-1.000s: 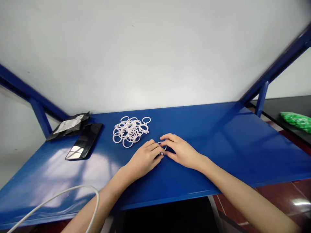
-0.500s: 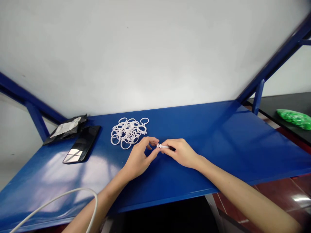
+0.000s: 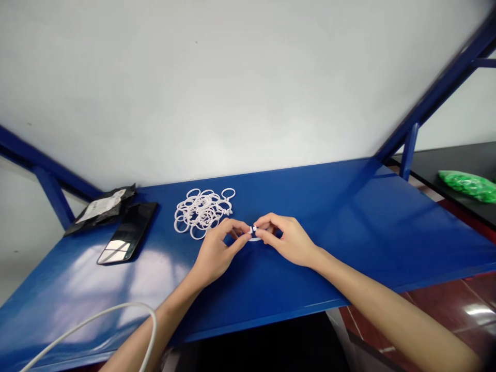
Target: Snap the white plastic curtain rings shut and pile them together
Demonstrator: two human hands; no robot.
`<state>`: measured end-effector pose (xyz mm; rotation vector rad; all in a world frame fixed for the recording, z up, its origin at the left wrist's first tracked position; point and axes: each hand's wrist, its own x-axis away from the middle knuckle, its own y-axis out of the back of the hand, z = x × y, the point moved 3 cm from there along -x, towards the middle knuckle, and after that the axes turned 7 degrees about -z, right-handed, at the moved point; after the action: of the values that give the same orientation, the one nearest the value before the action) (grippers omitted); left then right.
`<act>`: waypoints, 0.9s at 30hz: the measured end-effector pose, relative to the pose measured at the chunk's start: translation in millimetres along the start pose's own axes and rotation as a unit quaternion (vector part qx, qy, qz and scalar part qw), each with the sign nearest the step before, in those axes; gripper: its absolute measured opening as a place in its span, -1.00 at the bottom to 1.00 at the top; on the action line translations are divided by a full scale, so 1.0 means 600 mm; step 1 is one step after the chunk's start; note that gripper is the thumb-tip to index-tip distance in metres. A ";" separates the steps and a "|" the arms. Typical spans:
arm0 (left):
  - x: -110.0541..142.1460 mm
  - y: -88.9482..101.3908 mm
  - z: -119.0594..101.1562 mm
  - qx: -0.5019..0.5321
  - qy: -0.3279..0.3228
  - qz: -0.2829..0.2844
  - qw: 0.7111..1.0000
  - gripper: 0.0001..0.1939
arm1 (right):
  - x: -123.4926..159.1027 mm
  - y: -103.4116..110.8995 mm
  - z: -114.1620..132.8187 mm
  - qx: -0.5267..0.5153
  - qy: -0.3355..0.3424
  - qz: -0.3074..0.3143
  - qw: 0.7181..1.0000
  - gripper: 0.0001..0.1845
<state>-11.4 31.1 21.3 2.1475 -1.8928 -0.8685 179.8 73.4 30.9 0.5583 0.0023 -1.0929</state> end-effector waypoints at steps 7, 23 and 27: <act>0.002 -0.002 -0.005 0.012 -0.009 -0.011 1.000 -0.89 | 0.005 -0.004 0.000 0.084 0.063 -0.001 0.994 -0.84; 0.023 -0.024 0.001 0.010 -0.180 -0.031 0.983 -0.82 | 0.031 -0.030 -0.012 0.228 0.224 0.025 0.947 -0.62; 0.025 -0.025 -0.001 -0.040 -0.219 -0.026 0.974 -0.79 | 0.031 -0.033 -0.013 0.242 0.228 0.035 0.942 -0.60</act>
<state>2.4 19.6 9.9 2.0919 -1.9435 -1.5078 174.0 54.3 10.4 1.2403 0.1194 -0.8720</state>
